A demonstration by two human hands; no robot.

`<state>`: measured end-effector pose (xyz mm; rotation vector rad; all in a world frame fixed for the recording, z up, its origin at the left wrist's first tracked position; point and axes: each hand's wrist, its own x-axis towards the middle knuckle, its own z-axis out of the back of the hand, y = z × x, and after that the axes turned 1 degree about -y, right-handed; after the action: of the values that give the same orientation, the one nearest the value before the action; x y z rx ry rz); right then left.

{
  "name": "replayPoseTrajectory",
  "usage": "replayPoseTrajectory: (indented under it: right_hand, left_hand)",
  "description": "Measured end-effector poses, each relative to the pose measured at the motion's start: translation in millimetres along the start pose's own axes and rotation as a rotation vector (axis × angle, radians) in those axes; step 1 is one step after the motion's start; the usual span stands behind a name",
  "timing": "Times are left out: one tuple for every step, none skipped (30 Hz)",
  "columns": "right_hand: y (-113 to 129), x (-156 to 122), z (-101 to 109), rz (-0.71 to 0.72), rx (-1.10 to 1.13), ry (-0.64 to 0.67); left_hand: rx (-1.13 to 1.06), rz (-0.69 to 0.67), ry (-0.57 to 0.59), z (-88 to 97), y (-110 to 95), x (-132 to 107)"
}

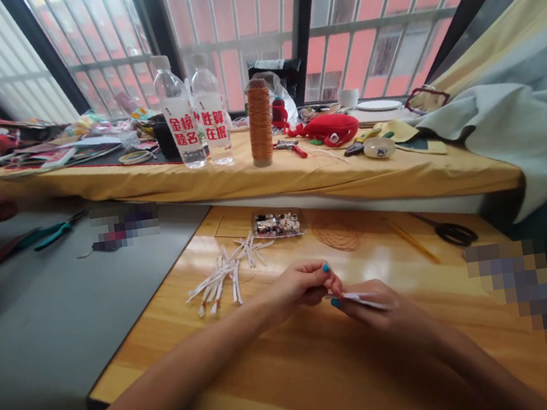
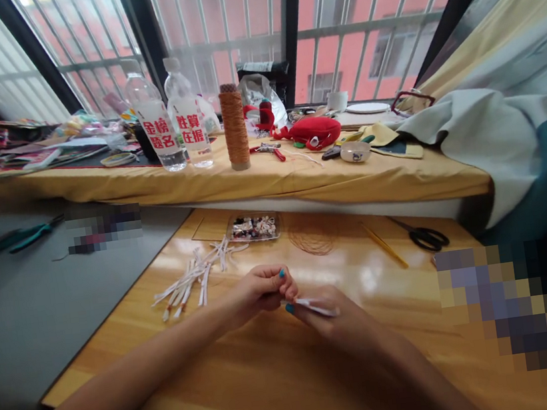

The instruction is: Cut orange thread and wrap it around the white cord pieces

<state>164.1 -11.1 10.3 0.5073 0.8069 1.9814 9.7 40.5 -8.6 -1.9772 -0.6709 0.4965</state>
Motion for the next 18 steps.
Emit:
replayPoseTrajectory:
  right_hand:
    - [-3,0,-1,-0.008,0.019,0.018]
    - [-6,0,-2,-0.016,0.039,0.034]
    - [-8,0,-3,-0.024,0.06,0.046]
    - [-11,0,-4,-0.032,0.081,0.053]
    - [-12,1,-4,-0.041,0.105,0.053]
    - [-14,2,-5,-0.048,0.133,0.049]
    - [-14,2,-6,-0.053,0.164,0.045]
    - [-14,3,-6,-0.057,0.197,0.043]
    - [-14,4,-6,-0.057,0.228,0.045]
    - [-14,4,-7,-0.056,0.254,0.047]
    - [-14,5,-7,-0.055,0.275,0.048]
    - [-14,5,-8,-0.057,0.292,0.046]
    - [-14,5,-9,-0.061,0.309,0.044]
    - [-15,4,-9,-0.065,0.322,0.041]
    - [-15,4,-10,-0.068,0.334,0.038]
    - [-16,2,-10,-0.074,0.342,0.035]
    - [-16,1,-10,-0.082,0.357,0.035]
    - [-17,-1,-10,-0.091,0.377,0.04]
  left_hand:
    - [0.002,0.013,-0.021,0.2,1,1]
    - [0.008,0.027,-0.033,0.6,1,2]
    - [0.016,0.036,-0.041,1.0,2,2]
    - [0.023,0.041,-0.045,1.4,2,2]
    - [0.031,0.046,-0.047,1.8,2,2]
    - [0.037,0.046,-0.051,2.1,1,1]
    - [0.043,0.047,-0.055,2.2,1,1]
    - [0.049,0.049,-0.06,2.3,1,0]
    - [0.055,0.052,-0.064,2.1,1,0]
    - [0.06,0.052,-0.067,1.7,1,-1]
    - [0.061,0.052,-0.068,1.3,1,-1]
    - [0.06,0.052,-0.064,0.9,1,-1]
    - [0.056,0.054,-0.061,0.7,2,-1]
    - [0.053,0.058,-0.056,1.1,2,0]
    - [0.049,0.064,-0.052,2.4,3,1]
    - [0.04,0.067,-0.054,4.6,2,2]
    - [0.026,0.054,-0.081,7.8,1,3]
    - [0.005,0.029,-0.13,11.8,0,4]
